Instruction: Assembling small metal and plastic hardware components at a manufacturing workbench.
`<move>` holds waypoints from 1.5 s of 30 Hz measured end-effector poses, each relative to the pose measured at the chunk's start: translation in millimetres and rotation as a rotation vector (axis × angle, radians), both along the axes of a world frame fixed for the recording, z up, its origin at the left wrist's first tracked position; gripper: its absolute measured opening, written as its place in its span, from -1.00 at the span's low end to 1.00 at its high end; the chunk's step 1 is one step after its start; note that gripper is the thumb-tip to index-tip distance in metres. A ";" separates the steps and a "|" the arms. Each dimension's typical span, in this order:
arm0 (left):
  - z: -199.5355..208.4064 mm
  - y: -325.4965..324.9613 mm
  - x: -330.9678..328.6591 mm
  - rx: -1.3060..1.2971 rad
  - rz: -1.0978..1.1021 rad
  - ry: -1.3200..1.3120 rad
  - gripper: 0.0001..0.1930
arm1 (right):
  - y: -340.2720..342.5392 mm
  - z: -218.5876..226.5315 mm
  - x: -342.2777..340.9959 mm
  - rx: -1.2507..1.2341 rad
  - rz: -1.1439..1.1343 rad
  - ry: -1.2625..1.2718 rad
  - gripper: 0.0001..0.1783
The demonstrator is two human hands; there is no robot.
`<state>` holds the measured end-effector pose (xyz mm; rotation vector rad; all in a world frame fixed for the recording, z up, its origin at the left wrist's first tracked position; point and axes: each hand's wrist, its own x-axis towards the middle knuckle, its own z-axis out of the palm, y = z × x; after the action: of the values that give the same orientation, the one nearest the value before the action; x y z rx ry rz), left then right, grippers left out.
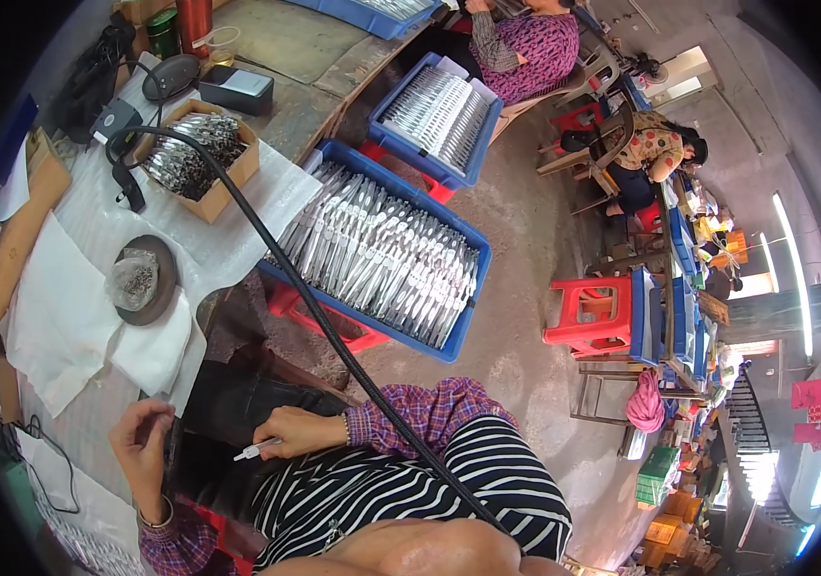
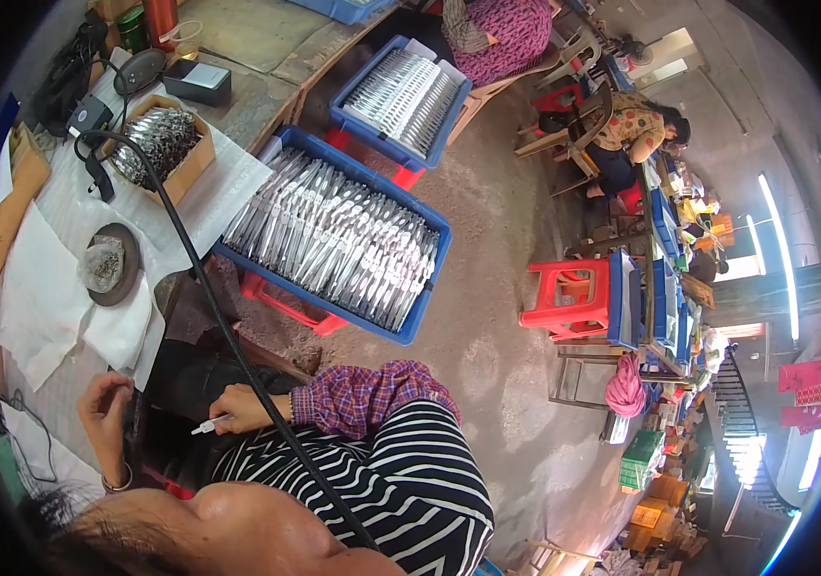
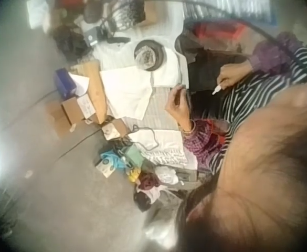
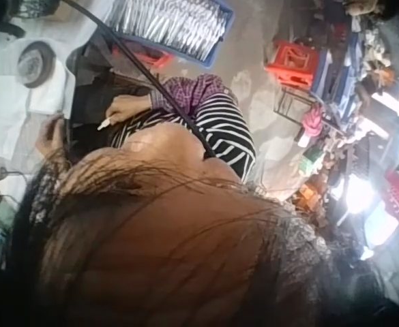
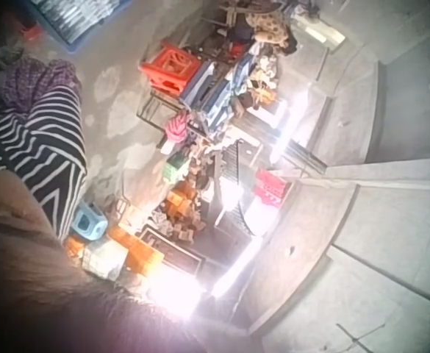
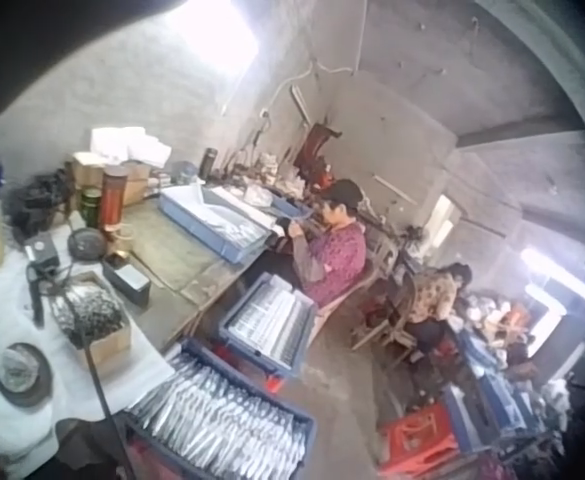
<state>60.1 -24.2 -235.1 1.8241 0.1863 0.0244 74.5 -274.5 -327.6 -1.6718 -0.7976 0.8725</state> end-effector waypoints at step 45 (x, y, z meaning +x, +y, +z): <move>-26.9 -45.2 -47.5 -0.288 0.073 0.174 -0.91 | -2.3 2.5 6.2 -0.009 0.043 0.010 -0.74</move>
<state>12.6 -69.4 -261.9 1.5316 0.3609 -0.1050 80.7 -276.8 -325.1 -1.6620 -0.8266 0.9152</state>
